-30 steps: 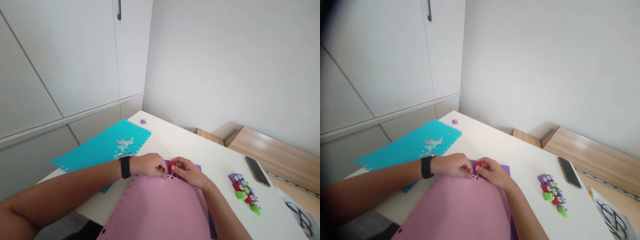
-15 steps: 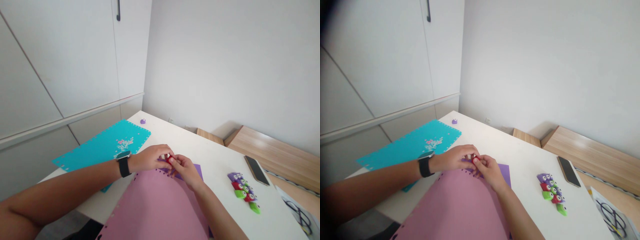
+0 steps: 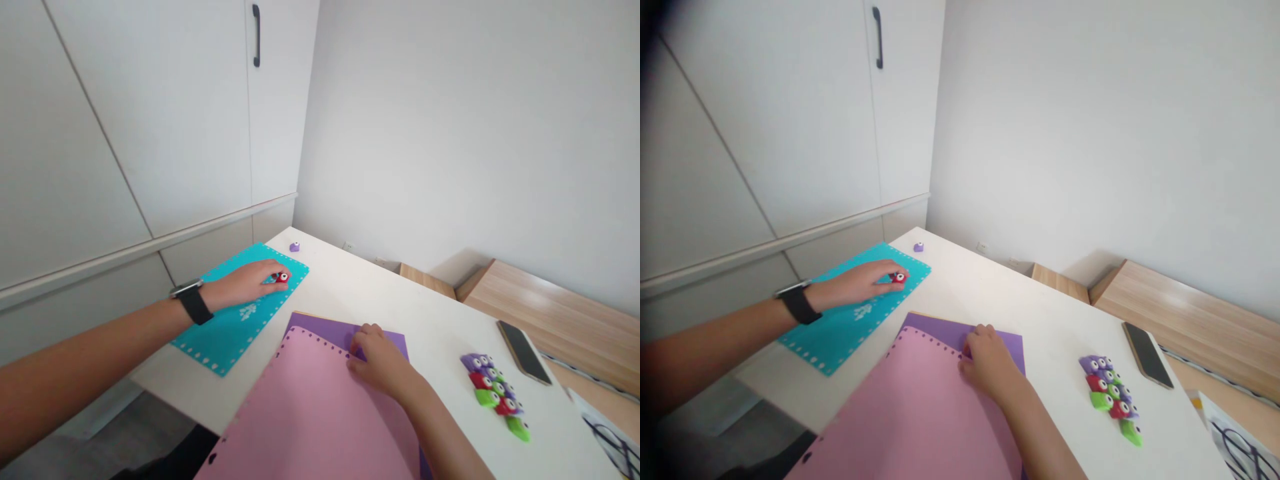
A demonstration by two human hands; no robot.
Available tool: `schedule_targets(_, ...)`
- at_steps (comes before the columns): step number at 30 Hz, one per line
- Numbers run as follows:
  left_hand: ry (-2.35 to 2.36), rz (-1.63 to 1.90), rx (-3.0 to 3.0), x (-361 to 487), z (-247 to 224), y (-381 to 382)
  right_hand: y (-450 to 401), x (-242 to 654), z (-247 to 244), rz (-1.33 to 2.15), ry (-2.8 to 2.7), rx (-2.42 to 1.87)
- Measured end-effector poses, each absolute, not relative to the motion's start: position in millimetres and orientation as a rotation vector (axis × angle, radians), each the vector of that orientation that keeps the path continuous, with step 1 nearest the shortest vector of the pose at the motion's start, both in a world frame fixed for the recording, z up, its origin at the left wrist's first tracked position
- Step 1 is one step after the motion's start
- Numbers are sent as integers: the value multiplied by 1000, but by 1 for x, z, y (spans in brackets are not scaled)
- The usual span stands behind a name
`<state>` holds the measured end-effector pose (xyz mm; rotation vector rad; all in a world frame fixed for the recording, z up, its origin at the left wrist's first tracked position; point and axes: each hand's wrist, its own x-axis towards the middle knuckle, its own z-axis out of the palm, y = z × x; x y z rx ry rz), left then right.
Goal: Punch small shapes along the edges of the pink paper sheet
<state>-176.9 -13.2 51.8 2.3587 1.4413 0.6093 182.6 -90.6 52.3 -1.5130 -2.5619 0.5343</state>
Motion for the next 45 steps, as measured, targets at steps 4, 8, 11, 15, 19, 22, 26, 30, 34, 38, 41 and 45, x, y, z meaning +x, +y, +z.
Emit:
schedule_targets(4, 1557, 642, 2388, -197, 41, -10, -90, 183, 48, 610, -2553, -1437)
schedule_targets(8, 1649, 646, 2434, -212, 29, 0, -92, 182, 47, 622, -2489, -1443)
schedule_targets(11, 1652, 727, 2414, -211, 26, 11, -90, 179, 48, 671, -2416, -1412)
schedule_targets(15, 1554, 815, 2411, -182, 29, 32, -83, 177, 47, 609, -2310, -1348)
schedule_targets(19, 1469, 799, 2427, -137, 26, 56, -77, 178, 36, 413, -2303, -1252)
schedule_targets(22, 1429, 755, 2437, -109, 19, 71, -74, 178, 25, 181, -2305, -1209)
schedule_targets(26, 1400, 710, 2431, -90, 17, 77, -70, 179, 14, 120, -2302, -1155)
schedule_targets(30, 1391, 787, 2424, -78, 31, 61, -68, 180, 9, 253, -2233, -1161)
schedule_targets(34, 997, 582, 2334, -59, 49, 34, -67, 179, 6, 341, -2165, -1167)
schedule_targets(38, 745, 291, 2157, -42, 55, 21, -68, 178, 5, 391, -2131, -1158)
schedule_targets(41, 709, 154, 2046, -36, 53, 26, -69, 177, 5, 423, -2112, -1157)
schedule_targets(45, 679, 65, 1973, -33, 45, 37, -71, 175, 6, 475, -2082, -1171)
